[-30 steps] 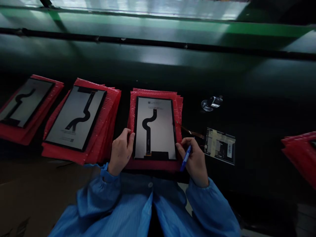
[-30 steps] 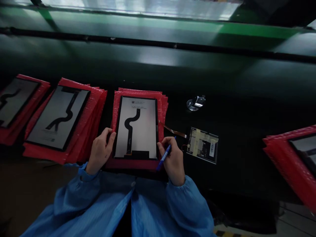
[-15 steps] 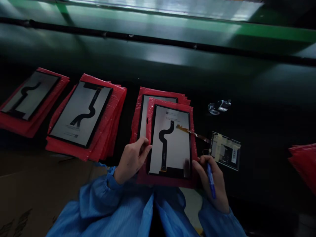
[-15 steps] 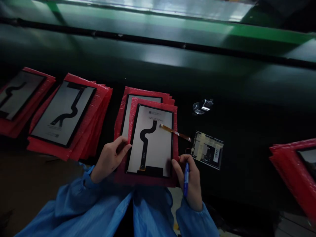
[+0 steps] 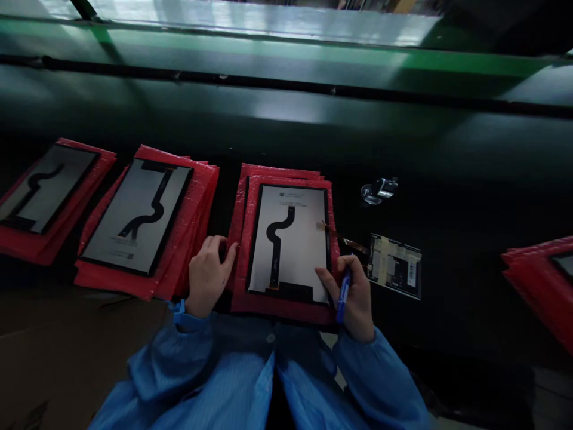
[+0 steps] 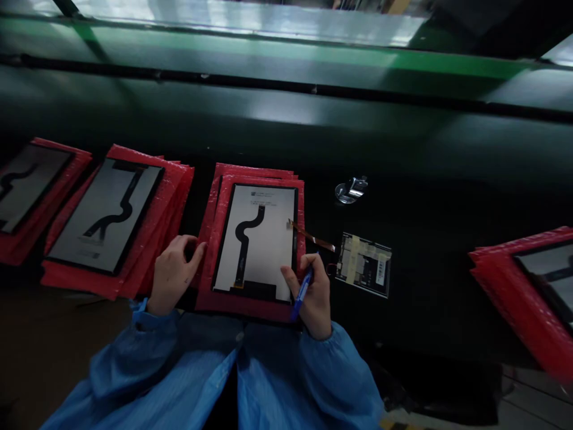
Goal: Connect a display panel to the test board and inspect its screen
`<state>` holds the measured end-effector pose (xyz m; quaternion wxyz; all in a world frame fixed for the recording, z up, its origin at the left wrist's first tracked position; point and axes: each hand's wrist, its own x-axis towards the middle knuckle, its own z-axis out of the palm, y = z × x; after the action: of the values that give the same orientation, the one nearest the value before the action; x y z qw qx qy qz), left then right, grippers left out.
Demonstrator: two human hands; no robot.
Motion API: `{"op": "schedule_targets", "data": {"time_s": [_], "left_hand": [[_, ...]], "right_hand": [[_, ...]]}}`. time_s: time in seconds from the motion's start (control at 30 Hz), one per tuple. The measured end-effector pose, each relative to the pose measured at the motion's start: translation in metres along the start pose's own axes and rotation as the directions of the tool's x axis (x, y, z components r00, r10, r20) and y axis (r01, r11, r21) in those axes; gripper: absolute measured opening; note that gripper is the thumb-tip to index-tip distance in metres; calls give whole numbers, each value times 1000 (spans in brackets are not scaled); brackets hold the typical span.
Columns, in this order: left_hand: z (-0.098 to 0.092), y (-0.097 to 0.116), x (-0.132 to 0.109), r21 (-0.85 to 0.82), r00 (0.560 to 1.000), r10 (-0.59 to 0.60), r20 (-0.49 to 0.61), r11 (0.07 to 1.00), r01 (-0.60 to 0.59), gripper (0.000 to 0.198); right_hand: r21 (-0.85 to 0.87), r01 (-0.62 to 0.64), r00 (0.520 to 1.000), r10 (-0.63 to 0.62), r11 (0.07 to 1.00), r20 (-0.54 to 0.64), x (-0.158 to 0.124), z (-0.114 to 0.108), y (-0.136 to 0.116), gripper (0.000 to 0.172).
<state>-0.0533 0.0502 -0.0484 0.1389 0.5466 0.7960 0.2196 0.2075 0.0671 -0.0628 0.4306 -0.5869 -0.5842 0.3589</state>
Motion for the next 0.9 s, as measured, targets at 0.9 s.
{"op": "schedule_targets", "data": {"time_s": [0.9], "left_hand": [[9,-15,7,-409,996,15,83,912,21,25]], "right_hand": [[314,-47,998,33,948,47,21,16,-27,27]]}}
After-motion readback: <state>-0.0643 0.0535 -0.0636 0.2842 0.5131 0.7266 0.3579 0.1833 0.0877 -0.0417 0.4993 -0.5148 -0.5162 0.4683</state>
